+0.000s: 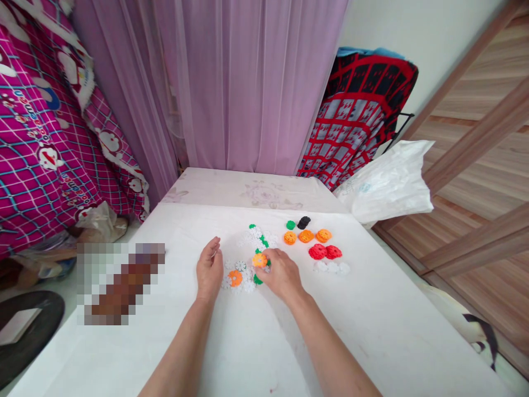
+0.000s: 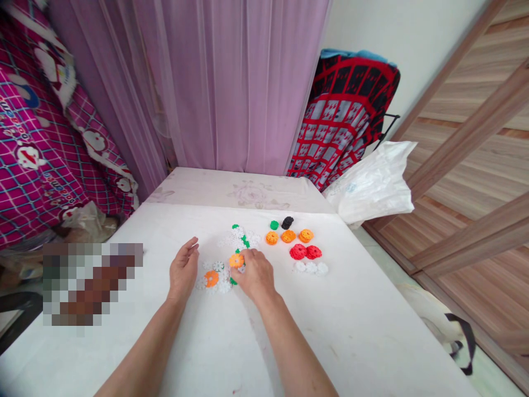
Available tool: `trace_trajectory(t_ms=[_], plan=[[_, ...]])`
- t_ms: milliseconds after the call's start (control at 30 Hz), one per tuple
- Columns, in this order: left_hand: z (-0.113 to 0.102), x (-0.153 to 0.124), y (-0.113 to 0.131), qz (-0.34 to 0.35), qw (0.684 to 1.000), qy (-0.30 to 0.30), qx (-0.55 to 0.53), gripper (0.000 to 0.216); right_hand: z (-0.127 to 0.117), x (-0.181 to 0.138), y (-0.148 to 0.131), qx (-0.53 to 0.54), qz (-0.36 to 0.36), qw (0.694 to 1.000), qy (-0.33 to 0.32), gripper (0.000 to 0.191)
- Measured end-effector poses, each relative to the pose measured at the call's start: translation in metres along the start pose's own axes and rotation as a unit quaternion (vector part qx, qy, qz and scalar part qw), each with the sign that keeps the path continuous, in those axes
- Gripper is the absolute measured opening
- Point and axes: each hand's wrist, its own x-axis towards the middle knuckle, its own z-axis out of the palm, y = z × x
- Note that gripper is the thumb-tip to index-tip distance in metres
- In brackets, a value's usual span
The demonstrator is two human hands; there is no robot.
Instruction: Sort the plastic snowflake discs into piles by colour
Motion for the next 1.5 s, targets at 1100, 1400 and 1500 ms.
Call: trace_trajectory(t_ms=[1100,1400,1500], plan=[[-0.001,0.002,-0.004,0.009,1.000,-0.005,0.002,0.032,0.002,-0.002,0.017,0.040,-0.037,0.998,-0.016,0.020],[-0.002,0.004,-0.008,0.020,1.000,-0.006,-0.004,0.035,0.016,-0.011,-0.031,0.016,-0.204,0.976,-0.067,0.028],[-0.002,0.005,-0.008,0.021,1.000,-0.008,0.000,0.035,0.015,-0.008,-0.037,-0.011,-0.182,0.980,-0.081,0.029]])
